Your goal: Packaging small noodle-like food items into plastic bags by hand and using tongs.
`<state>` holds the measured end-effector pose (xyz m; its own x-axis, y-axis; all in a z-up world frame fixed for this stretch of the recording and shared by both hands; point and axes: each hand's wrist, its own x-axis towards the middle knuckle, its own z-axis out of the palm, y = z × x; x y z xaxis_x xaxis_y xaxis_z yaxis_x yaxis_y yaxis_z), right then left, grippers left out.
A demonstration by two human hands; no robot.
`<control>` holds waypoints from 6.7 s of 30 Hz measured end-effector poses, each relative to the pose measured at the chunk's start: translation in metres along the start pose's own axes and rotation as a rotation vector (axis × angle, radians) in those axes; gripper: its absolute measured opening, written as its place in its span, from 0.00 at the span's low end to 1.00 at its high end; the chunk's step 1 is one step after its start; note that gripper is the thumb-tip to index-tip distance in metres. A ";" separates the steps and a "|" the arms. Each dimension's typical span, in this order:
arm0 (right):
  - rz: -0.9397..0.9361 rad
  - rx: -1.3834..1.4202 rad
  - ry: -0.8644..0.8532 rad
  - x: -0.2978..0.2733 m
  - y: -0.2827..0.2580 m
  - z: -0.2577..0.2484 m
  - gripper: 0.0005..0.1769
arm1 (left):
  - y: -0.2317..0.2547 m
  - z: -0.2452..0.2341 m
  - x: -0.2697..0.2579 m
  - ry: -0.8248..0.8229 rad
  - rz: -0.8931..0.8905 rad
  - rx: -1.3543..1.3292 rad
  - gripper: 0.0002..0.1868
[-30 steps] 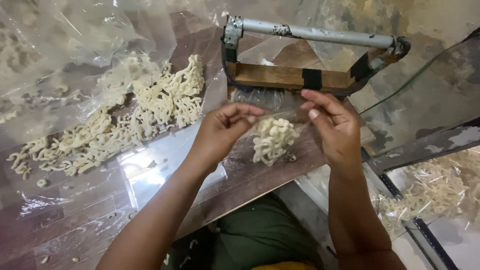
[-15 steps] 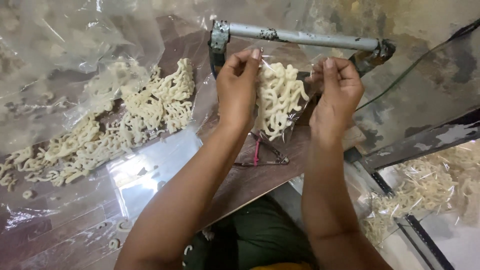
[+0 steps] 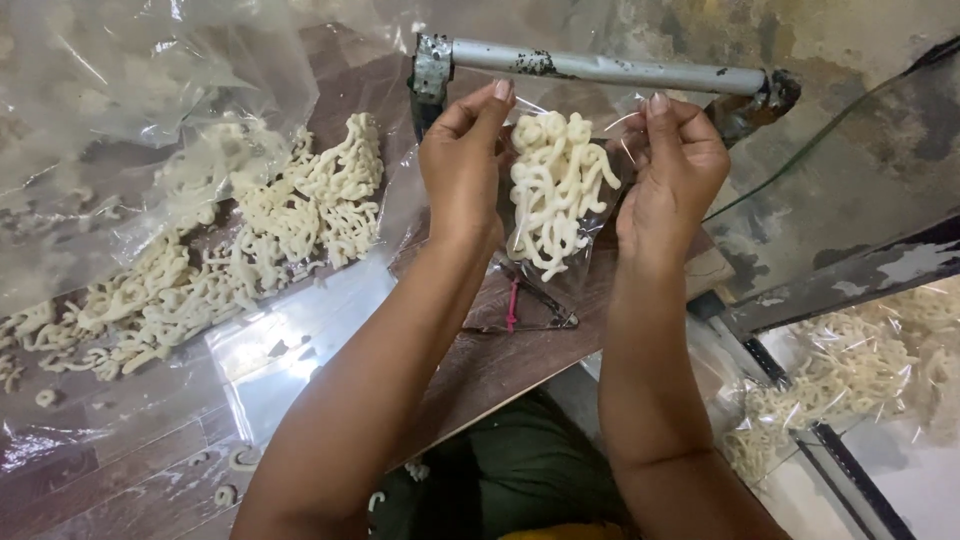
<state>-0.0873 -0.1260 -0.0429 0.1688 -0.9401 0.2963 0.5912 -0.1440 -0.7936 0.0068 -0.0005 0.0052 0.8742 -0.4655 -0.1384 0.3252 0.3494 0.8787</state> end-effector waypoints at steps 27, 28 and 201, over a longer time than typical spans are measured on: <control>-0.562 -0.797 -0.321 -0.077 0.043 -0.054 0.19 | -0.076 -0.113 -0.072 -0.006 0.667 0.073 0.01; -0.564 -0.798 -0.316 -0.085 0.030 -0.054 0.19 | -0.065 -0.116 -0.075 -0.011 0.667 0.072 0.01; 0.689 -0.500 -1.435 -0.179 0.034 0.084 0.31 | 0.048 -0.350 -0.155 0.646 0.454 0.957 0.13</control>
<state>-0.0312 0.0638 -0.0782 0.9783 0.1214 -0.1677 -0.1421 -0.1951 -0.9704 0.0133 0.3730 -0.0910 0.9445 0.1232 0.3044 -0.2099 -0.4862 0.8483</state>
